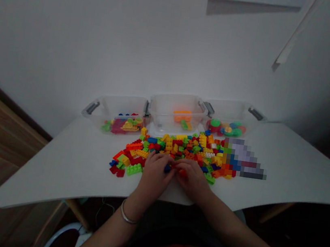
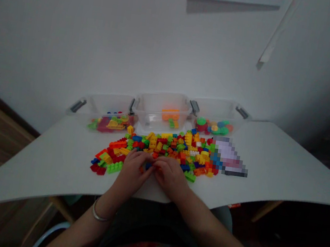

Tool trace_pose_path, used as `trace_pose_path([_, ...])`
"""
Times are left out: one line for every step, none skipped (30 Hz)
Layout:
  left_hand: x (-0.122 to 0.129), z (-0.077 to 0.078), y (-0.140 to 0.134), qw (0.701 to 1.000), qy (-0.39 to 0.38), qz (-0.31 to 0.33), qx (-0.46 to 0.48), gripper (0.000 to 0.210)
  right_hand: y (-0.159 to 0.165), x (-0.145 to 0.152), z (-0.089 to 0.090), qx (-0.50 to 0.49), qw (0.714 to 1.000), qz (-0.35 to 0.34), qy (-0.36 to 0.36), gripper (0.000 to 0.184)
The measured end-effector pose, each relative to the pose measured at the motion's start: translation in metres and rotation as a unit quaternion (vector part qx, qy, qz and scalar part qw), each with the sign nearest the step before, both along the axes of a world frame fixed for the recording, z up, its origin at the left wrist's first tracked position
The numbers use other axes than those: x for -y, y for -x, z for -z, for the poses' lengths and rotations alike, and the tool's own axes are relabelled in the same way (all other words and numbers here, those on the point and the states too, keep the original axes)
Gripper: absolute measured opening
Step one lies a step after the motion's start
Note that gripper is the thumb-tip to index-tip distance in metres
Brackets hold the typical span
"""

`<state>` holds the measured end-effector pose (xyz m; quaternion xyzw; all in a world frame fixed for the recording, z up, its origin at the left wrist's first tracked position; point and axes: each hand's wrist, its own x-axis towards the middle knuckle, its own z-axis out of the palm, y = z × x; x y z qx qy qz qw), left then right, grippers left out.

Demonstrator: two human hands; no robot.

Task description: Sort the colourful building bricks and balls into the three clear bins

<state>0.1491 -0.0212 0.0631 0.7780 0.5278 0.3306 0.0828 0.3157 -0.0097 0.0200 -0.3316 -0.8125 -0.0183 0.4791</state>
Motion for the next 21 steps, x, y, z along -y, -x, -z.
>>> trace_pose_path([-0.002,-0.001,-0.001,1.000,0.011,-0.003,0.002,0.006,0.000,0.000,-0.001,0.000,1.000,-0.003,0.003,0.020])
trace_pose_path([-0.004,-0.002,-0.001,1.000,0.020,-0.004,0.006,0.006,0.001,0.000,-0.001,0.004,1.000,-0.002,0.008,0.021])
trace_pose_path([-0.006,-0.002,-0.001,1.000,0.027,-0.002,0.011,0.008,0.001,0.000,-0.002,0.010,1.000,0.002,0.014,0.021])
trace_pose_path([-0.008,-0.001,0.000,0.999,0.031,0.001,0.020,0.010,0.001,0.000,-0.003,0.016,1.000,0.011,0.019,0.021])
trace_pose_path([-0.010,-0.001,0.003,0.999,0.036,0.006,0.032,0.012,0.001,0.001,-0.003,0.021,0.999,0.021,0.023,0.021])
trace_pose_path([-0.013,-0.001,0.006,0.998,0.042,0.013,0.048,0.013,0.001,0.001,-0.004,0.026,0.999,0.031,0.027,0.020])
trace_pose_path([-0.016,-0.001,0.010,0.996,0.048,0.017,0.070,0.012,0.001,0.001,-0.005,0.030,0.998,0.039,0.030,0.019])
trace_pose_path([-0.020,-0.002,0.014,0.994,0.057,0.018,0.096,0.011,0.000,0.001,-0.006,0.035,0.998,0.044,0.034,0.018])
trace_pose_path([-0.023,-0.003,0.020,0.990,0.067,0.016,0.125,0.010,0.000,0.001,-0.006,0.040,0.997,0.046,0.040,0.017])
trace_pose_path([-0.028,-0.006,0.025,0.985,0.072,0.007,0.154,0.011,-0.001,0.001,-0.007,0.047,0.997,0.046,0.046,0.016])
trace_pose_path([-0.033,-0.009,0.032,0.981,0.080,-0.001,0.176,0.014,-0.001,0.002,-0.008,0.053,0.996,0.043,0.050,0.015])
trace_pose_path([-0.038,-0.013,0.038,0.978,0.079,-0.014,0.192,0.016,-0.002,0.002,-0.009,0.058,0.996,0.038,0.053,0.013])
trace_pose_path([-0.044,-0.017,0.045,0.976,0.071,-0.020,0.204,0.019,-0.002,0.002,-0.010,0.061,0.996,0.034,0.053,0.012])
trace_pose_path([-0.050,-0.022,0.052,0.975,0.060,-0.023,0.211,0.021,-0.002,0.002,-0.010,0.064,0.996,0.032,0.053,0.012])
trace_pose_path([-0.056,-0.027,0.059,0.975,0.046,-0.028,0.217,0.023,-0.002,0.002,-0.011,0.064,0.996,0.030,0.051,0.012])
trace_pose_path([-0.062,-0.032,0.066,0.974,0.028,-0.037,0.220,0.023,-0.002,0.002,-0.012,0.063,0.996,0.030,0.050,0.012])
trace_pose_path([-0.068,-0.037,0.073,0.975,0.001,-0.056,0.215,0.023,-0.002,0.003,-0.012,0.063,0.996,0.030,0.049,0.012])
trace_pose_path([-0.074,-0.042,0.080,0.975,-0.039,-0.083,0.203,0.023,-0.002,0.003,-0.012,0.062,0.996,0.029,0.049,0.012])
trace_pose_path([-0.080,-0.047,0.087,0.976,-0.072,-0.104,0.179,0.024,-0.002,0.003,-0.012,0.062,0.996,0.027,0.050,0.013])
trace_pose_path([-0.085,-0.052,0.094,0.975,-0.102,-0.125,0.151,0.023,-0.003,0.003,-0.012,0.063,0.996,0.024,0.051,0.013])
trace_pose_path([-0.090,-0.056,0.100,0.975,-0.123,-0.140,0.120,0.024,-0.003,0.003,-0.012,0.063,0.996,0.023,0.053,0.013])
